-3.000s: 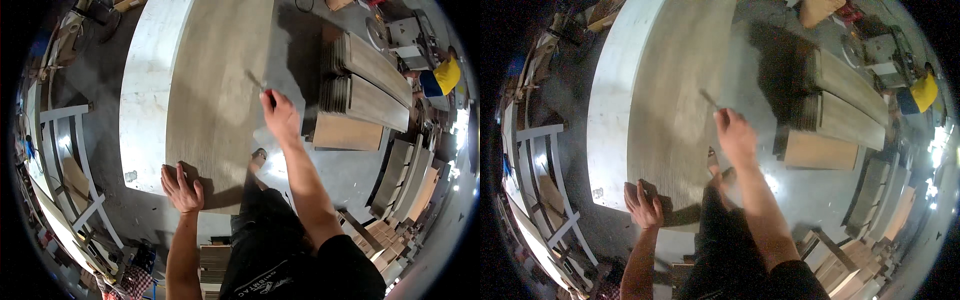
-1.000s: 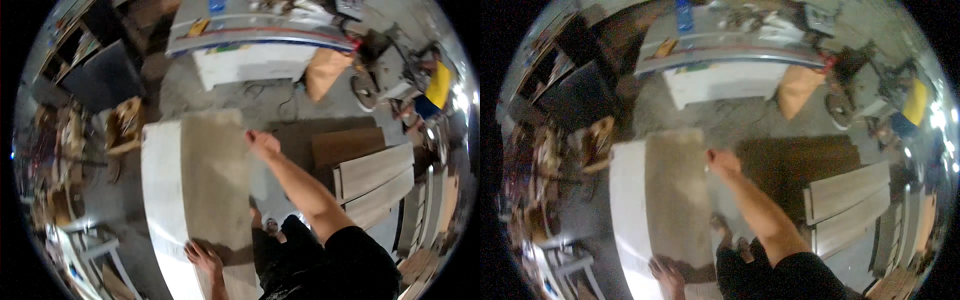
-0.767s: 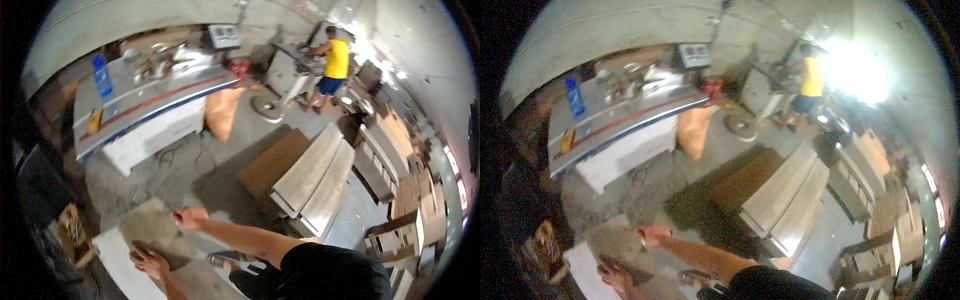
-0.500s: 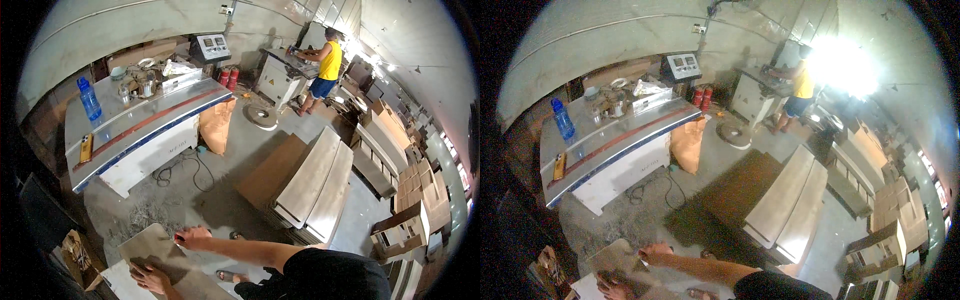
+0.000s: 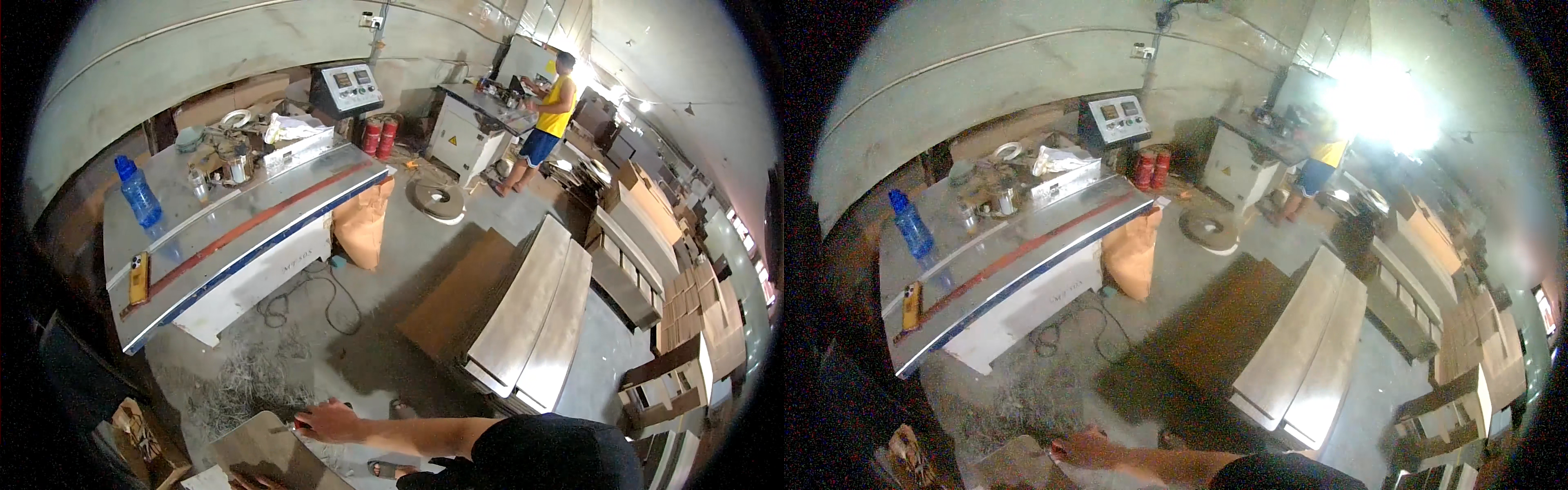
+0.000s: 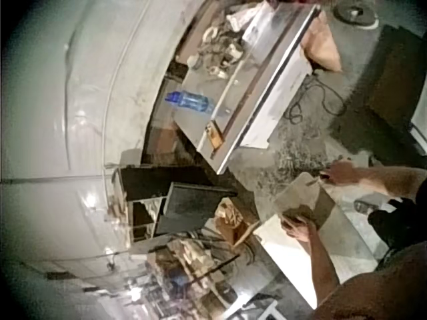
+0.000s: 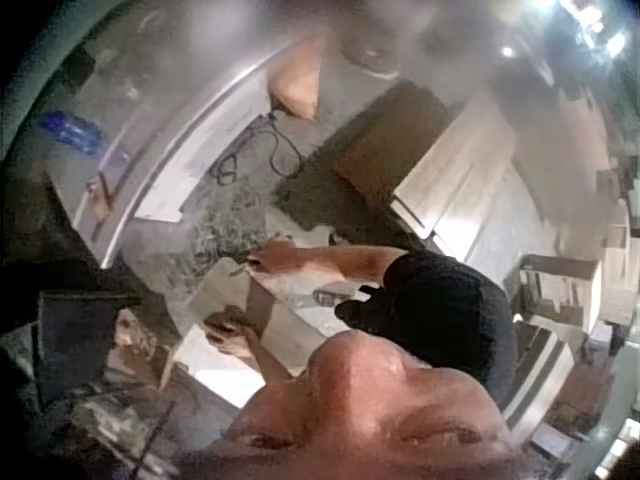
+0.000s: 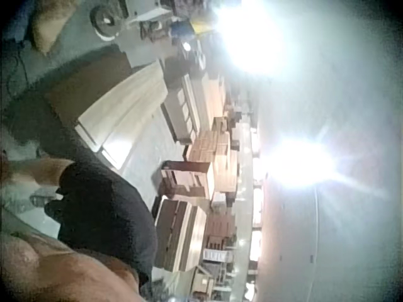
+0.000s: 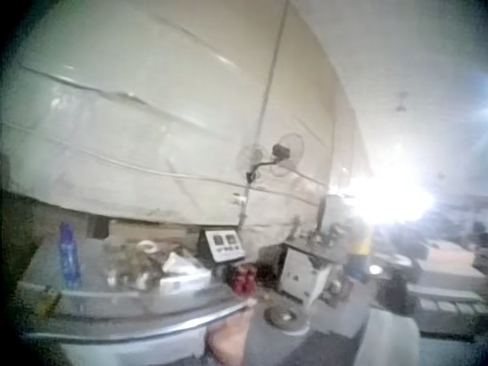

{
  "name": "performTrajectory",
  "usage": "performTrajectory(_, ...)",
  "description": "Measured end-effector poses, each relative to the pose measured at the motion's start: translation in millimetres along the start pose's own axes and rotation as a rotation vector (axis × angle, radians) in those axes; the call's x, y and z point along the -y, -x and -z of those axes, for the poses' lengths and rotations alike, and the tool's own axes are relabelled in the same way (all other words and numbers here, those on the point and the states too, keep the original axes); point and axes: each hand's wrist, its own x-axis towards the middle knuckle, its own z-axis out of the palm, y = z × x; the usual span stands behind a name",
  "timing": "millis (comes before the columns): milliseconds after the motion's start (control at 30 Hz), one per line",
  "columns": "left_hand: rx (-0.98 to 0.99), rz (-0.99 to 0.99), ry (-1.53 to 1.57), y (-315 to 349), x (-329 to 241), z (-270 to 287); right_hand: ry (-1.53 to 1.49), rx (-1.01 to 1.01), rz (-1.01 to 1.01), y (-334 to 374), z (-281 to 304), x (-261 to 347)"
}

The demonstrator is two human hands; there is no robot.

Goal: Trimming the excess veneer from the edge of a wood panel using a utility knife.

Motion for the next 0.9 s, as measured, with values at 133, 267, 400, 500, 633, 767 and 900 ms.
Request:
performTrajectory(133,-0.026,-0.018,0.029,-1.5,2.2,-6.8,-0.039,-0.23,0.012,-29.2,8.7,-6.6)
performTrajectory(267,-0.017,0.014,-0.023,2.8,4.7,-9.1,-0.051,-0.114,0.158,-30.8,32.1,-17.3)
performTrajectory(400,-0.032,0.025,-0.045,0.9,-17.0,1.1,-0.04,0.121,0.279,-21.3,33.3,-25.5)
performTrajectory(500,0.083,0.012,0.231,-7.6,-20.7,13.4,-0.12,0.162,0.261,-39.4,12.7,-37.5)
performTrajectory(633,0.217,0.133,0.202,-17.2,2.8,-27.3,-0.012,0.159,0.196,-76.5,74.3,-53.5)
performTrajectory(767,0.132,0.08,0.012,-33.5,4.2,-26.6,0.199,-0.172,0.391,-116.3,80.3,-38.2)
performTrajectory(900,0.126,0.108,-0.022,-35.1,16.9,-18.8,0.075,-0.024,0.555,-149.6,63.9,-35.1)
